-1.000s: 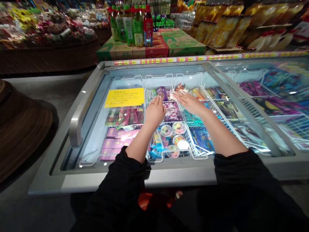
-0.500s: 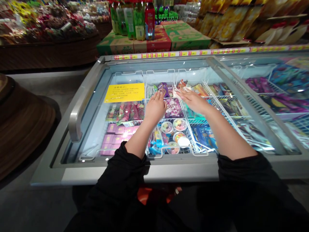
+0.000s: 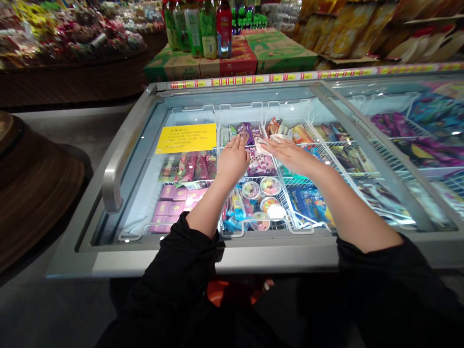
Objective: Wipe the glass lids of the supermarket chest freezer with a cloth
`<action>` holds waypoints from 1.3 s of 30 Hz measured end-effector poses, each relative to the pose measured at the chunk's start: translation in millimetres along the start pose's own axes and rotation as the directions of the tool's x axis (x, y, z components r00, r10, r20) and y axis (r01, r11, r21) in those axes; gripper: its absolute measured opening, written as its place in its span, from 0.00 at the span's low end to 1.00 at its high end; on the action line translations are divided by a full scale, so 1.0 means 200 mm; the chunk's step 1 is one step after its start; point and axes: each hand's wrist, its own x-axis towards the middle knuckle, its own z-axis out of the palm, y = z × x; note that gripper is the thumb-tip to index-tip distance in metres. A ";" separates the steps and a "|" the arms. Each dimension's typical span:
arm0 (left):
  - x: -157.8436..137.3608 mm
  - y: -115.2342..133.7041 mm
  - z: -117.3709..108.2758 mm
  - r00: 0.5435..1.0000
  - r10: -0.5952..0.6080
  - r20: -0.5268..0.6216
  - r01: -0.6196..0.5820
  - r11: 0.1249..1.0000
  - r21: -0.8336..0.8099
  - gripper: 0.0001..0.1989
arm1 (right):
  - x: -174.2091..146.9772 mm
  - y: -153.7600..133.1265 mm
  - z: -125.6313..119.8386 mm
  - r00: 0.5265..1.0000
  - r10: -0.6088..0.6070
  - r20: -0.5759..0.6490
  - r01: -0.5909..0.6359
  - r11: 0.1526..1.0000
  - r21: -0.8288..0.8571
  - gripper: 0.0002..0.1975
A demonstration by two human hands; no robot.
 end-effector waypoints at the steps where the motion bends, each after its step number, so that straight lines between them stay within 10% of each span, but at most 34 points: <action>1: 0.00 0.00 0.00 1.000 -0.001 0.001 0.001 1.000 0.002 0.28 | -0.01 0.01 -0.01 1.000 0.022 -0.010 -0.022 1.000 0.002 0.28; 22: 0.00 0.00 0.01 1.000 0.002 -0.019 -0.002 1.000 0.011 0.28 | 0.05 0.02 0.02 0.990 0.074 -0.121 -0.074 0.997 0.008 0.29; 29: -0.01 0.01 -0.01 1.000 0.016 -0.019 -0.015 0.999 0.034 0.27 | -0.04 0.10 -0.04 0.998 0.014 0.055 -0.023 0.987 0.157 0.24; 39: -0.02 0.03 -0.02 0.993 0.114 -0.034 -0.109 0.984 0.139 0.25 | 0.06 0.12 0.01 0.985 0.099 -0.142 -0.094 0.995 0.040 0.25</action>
